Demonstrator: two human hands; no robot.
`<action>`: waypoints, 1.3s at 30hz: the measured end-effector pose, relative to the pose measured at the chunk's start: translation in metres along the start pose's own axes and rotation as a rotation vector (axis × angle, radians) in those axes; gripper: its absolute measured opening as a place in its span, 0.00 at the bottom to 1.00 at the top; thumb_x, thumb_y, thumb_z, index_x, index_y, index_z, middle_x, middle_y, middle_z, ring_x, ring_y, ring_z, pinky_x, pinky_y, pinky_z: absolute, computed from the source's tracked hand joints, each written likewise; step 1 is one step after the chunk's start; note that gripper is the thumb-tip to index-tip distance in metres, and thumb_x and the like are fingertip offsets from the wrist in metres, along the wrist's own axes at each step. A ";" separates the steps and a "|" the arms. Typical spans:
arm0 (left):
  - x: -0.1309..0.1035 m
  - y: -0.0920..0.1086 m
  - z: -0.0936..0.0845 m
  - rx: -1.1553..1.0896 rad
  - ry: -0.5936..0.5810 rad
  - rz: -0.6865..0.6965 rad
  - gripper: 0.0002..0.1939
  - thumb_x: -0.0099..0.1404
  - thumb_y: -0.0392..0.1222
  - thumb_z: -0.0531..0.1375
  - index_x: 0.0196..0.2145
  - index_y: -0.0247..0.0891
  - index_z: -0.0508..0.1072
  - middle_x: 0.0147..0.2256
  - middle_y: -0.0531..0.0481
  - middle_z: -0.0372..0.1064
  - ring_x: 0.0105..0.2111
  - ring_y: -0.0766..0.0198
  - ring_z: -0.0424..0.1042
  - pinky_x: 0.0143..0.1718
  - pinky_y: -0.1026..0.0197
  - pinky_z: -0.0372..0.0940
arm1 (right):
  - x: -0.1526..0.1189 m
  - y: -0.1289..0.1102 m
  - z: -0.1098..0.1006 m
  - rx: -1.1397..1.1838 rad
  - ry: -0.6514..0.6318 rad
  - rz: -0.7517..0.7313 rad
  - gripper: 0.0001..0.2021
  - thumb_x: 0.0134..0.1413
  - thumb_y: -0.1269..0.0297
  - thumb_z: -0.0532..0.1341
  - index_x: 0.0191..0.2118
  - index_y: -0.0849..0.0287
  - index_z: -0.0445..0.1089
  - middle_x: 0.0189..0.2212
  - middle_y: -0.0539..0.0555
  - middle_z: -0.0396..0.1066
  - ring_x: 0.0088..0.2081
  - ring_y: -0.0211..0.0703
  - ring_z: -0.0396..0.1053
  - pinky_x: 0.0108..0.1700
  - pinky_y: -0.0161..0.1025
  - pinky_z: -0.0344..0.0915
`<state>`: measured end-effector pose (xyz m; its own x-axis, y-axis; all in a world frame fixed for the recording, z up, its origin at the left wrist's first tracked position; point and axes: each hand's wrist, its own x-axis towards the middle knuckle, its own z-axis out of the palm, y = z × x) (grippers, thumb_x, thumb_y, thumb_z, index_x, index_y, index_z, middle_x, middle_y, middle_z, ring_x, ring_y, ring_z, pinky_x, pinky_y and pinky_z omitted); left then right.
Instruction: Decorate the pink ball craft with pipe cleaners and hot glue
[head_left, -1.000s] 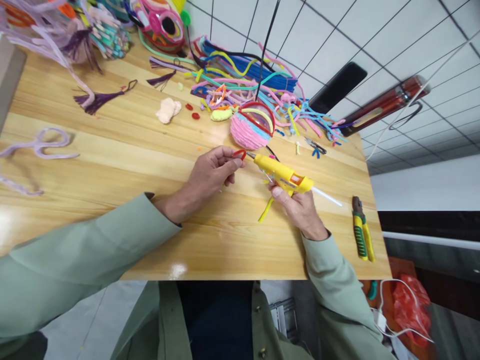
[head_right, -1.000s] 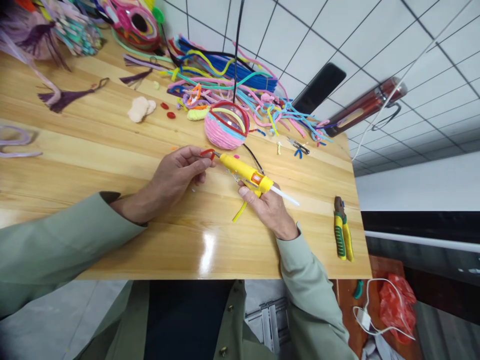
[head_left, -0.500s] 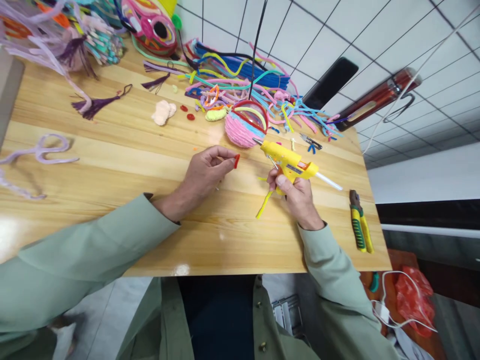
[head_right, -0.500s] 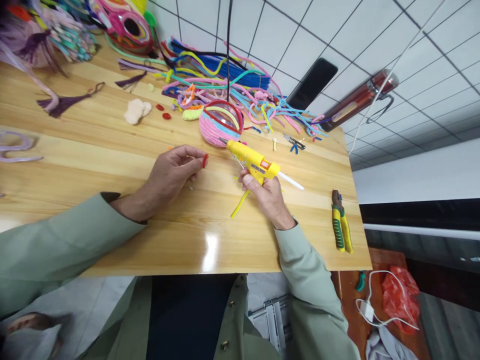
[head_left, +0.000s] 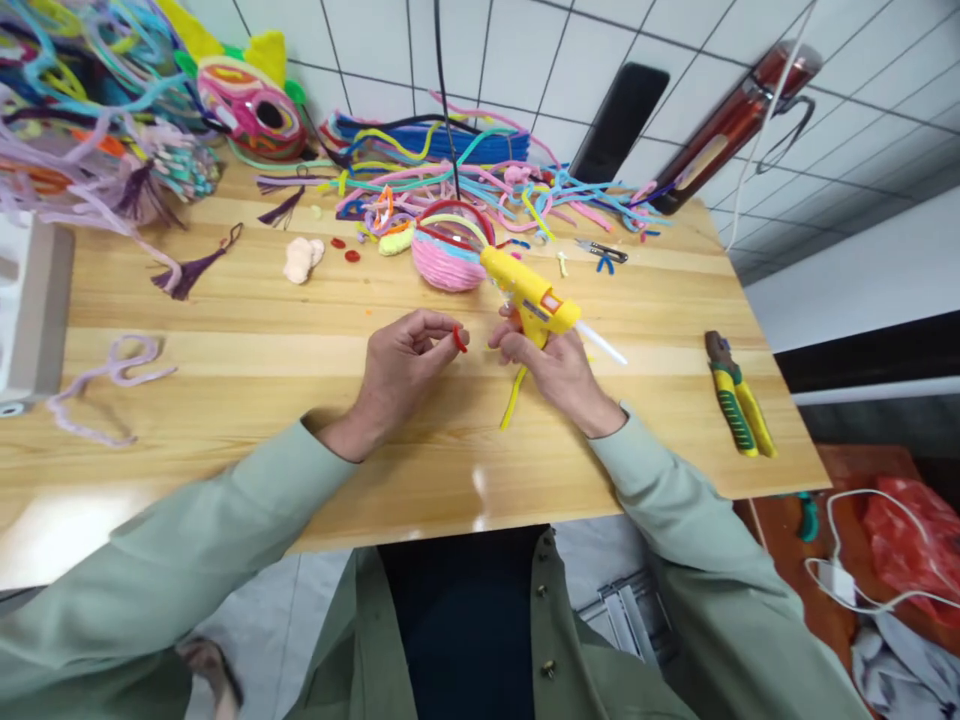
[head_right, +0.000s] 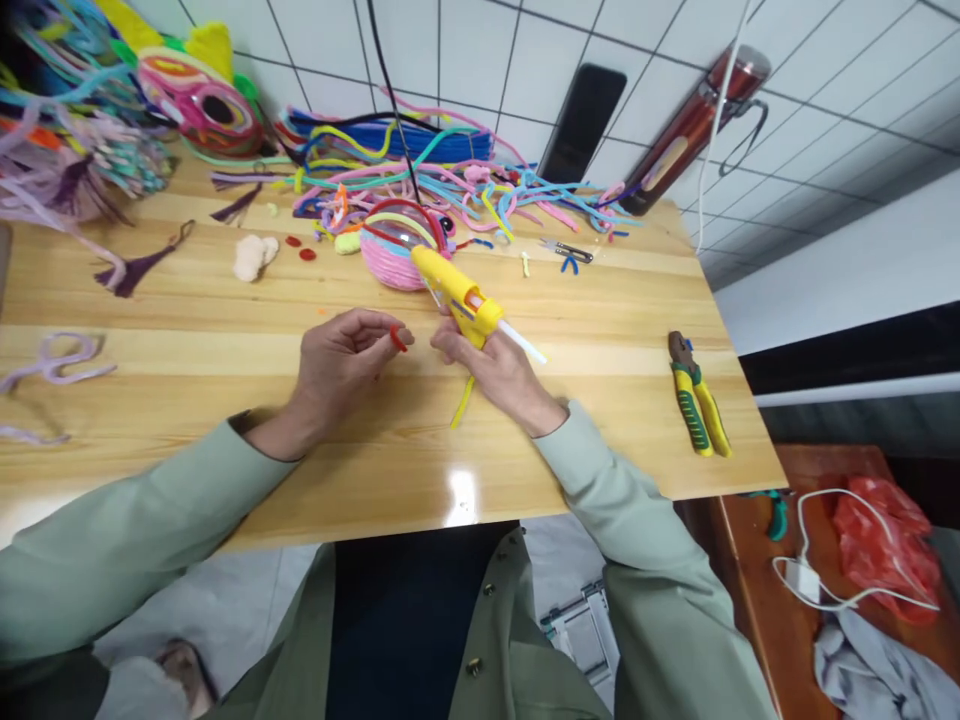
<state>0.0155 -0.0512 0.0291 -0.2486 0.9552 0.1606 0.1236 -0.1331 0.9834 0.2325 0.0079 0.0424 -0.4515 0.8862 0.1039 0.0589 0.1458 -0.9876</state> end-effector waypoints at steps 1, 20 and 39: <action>-0.001 0.002 0.002 0.017 0.002 0.006 0.10 0.65 0.49 0.73 0.37 0.40 0.85 0.30 0.51 0.83 0.22 0.70 0.64 0.23 0.64 0.57 | 0.000 0.000 0.002 -0.011 -0.021 -0.006 0.24 0.66 0.34 0.74 0.48 0.50 0.79 0.40 0.50 0.80 0.37 0.43 0.76 0.47 0.48 0.82; -0.008 0.017 0.004 0.143 -0.040 0.025 0.10 0.68 0.47 0.70 0.44 0.41 0.82 0.33 0.55 0.80 0.22 0.70 0.60 0.27 0.62 0.57 | -0.007 -0.002 0.024 -0.145 0.088 -0.029 0.17 0.67 0.46 0.73 0.49 0.49 0.71 0.41 0.48 0.81 0.45 0.48 0.81 0.57 0.51 0.79; 0.002 0.019 -0.004 -0.053 -0.042 -0.144 0.11 0.64 0.51 0.70 0.33 0.41 0.78 0.27 0.54 0.74 0.24 0.68 0.64 0.26 0.63 0.59 | -0.015 -0.004 0.003 -0.275 0.102 -0.102 0.16 0.69 0.45 0.75 0.53 0.46 0.80 0.49 0.54 0.83 0.48 0.51 0.80 0.60 0.55 0.79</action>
<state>0.0139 -0.0525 0.0487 -0.2197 0.9755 0.0151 0.0389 -0.0067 0.9992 0.2368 -0.0075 0.0439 -0.3763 0.8984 0.2262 0.2629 0.3377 -0.9038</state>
